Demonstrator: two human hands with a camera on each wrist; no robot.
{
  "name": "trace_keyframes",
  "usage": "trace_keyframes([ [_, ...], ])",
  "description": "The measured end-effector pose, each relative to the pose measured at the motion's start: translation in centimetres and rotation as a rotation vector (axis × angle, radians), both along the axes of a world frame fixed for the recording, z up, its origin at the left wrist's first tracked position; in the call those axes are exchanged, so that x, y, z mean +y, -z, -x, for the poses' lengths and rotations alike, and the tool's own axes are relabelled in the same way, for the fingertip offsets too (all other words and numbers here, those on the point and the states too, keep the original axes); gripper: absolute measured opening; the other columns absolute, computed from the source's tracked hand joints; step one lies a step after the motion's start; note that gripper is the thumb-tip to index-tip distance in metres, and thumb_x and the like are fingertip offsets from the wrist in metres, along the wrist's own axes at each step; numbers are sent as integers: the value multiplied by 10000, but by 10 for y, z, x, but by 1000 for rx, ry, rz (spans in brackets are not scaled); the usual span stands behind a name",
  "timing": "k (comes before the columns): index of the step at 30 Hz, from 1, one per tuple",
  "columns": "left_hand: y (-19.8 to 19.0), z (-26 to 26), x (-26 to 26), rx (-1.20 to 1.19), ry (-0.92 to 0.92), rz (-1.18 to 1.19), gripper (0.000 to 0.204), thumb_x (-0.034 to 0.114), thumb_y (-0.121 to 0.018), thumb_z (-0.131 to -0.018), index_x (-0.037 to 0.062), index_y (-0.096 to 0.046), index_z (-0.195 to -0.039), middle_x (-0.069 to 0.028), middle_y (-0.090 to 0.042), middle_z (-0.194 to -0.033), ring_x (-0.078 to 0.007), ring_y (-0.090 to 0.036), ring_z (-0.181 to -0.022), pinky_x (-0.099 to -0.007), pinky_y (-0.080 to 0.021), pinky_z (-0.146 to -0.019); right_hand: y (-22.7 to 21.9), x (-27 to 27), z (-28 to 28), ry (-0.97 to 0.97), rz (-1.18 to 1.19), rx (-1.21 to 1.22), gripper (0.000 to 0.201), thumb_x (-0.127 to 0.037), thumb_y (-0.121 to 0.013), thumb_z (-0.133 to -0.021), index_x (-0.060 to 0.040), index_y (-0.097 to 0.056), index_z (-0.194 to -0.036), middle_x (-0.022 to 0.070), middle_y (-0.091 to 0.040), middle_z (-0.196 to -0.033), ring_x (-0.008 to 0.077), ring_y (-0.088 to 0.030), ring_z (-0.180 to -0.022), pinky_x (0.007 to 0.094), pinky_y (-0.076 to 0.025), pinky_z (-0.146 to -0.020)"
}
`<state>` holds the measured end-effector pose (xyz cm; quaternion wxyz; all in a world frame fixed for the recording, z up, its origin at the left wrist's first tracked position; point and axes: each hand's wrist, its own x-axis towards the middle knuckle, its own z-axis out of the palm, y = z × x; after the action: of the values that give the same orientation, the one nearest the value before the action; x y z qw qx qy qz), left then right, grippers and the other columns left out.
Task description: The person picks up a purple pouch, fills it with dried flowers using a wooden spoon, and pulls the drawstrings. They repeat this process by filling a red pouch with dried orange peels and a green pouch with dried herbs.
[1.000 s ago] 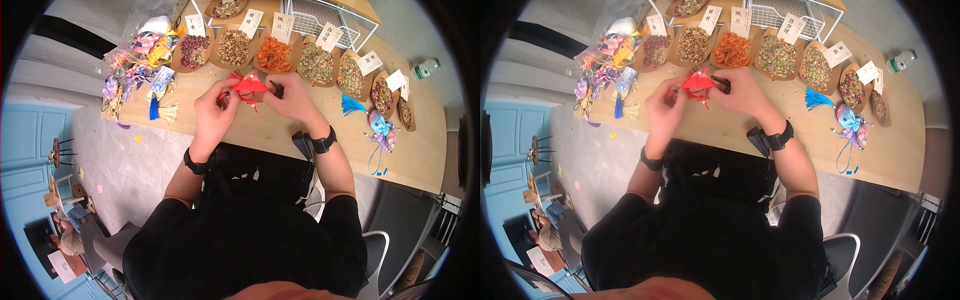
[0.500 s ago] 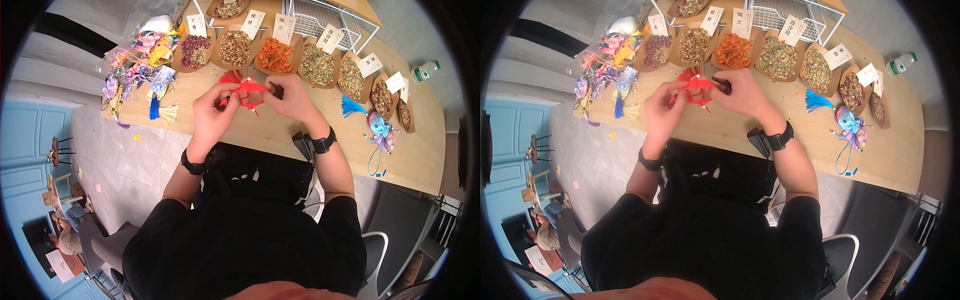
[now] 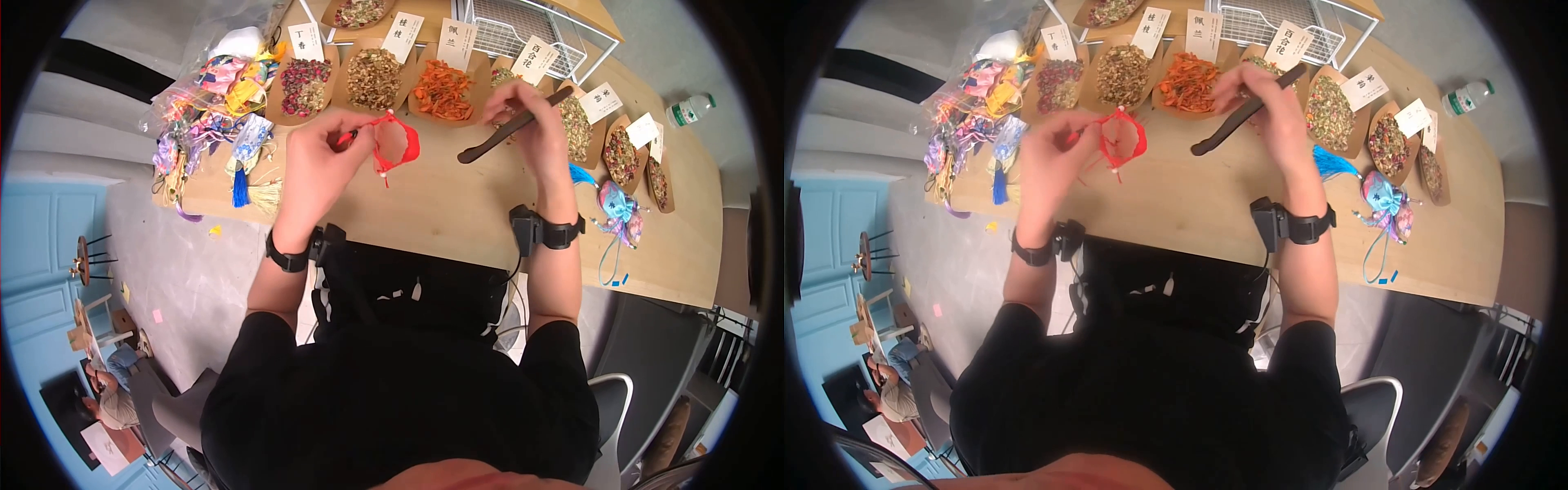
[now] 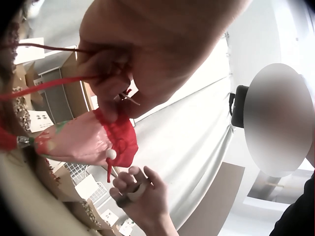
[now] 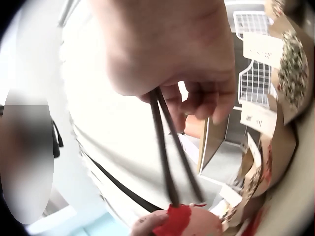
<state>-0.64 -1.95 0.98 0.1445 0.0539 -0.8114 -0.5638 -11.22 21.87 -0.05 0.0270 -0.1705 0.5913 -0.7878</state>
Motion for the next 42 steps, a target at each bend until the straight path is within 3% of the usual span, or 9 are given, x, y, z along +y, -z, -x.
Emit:
trace_keyframes([
  [4,-12,33,-11,-62,134,133,165,85,-675,-855,-33,-721,-959,-9,-637,-668,-25,-512,-601,-199,-401,-535,-14,33,20,125,-637,-68,472,-396,-461,-1012,-6,-676,-856,-4,-578,-672,74,-470,-563,241,-357,-504],
  [11,13,63,-21,-244,289,29,178,140,-691,-870,-2,-733,-968,5,-633,-654,-30,-485,-532,-224,-375,-451,18,9,30,72,-540,-1,209,-214,-621,-978,-22,-700,-959,-1,-629,-779,61,-507,-616,224,-406,-550],
  [14,11,60,-21,-325,302,-10,182,158,-689,-880,12,-738,-977,15,-625,-639,-28,-472,-502,-230,-352,-401,23,-11,32,58,-632,484,154,-172,-653,-944,-32,-703,-983,28,-652,-845,114,-562,-643,240,-455,-597],
  [19,8,61,-19,-395,293,-18,189,147,-669,-900,-6,-730,-992,6,-656,-650,-21,-516,-512,-220,-369,-394,7,-27,26,-45,-949,450,177,-123,-684,-906,-7,-696,-1039,91,-658,-903,194,-599,-714,268,-483,-653],
  [22,14,64,-21,-345,326,-78,190,124,-662,-906,-32,-719,-997,-17,-683,-677,-27,-563,-534,-205,-400,-424,16,-16,35,145,-859,406,159,-210,-691,-901,-70,-734,-961,73,-672,-841,200,-639,-652,286,-495,-613],
  [27,20,64,-19,-302,378,-171,183,93,-659,-905,-57,-702,-1002,-38,-691,-700,-51,-622,-583,-182,-440,-490,27,8,45,351,-666,98,371,-334,-574,-1002,-3,-734,-952,12,-630,-656,43,-490,-579,230,-375,-508],
  [33,27,65,-16,-277,423,-215,180,84,-658,-901,-65,-690,-996,-54,-680,-704,-86,-649,-614,-212,-497,-569,33,5,45,249,-511,5,328,-298,-555,-1018,-6,-700,-1052,16,-632,-746,63,-473,-602,235,-393,-550],
  [37,21,66,-15,-342,432,-239,173,81,-658,-898,-66,-687,-985,-63,-679,-703,-92,-652,-621,-223,-509,-588,29,-8,39,99,-570,176,250,-228,-577,-1003,-9,-689,-1045,42,-638,-867,112,-550,-789,252,-445,-720],
  [42,17,66,-16,-367,441,-219,164,88,-657,-902,-61,-682,-965,-61,-679,-703,-85,-654,-631,-224,-505,-578,34,-11,42,75,-683,331,211,-208,-622,-969,-14,-697,-1003,75,-639,-865,169,-576,-766,272,-462,-716],
])
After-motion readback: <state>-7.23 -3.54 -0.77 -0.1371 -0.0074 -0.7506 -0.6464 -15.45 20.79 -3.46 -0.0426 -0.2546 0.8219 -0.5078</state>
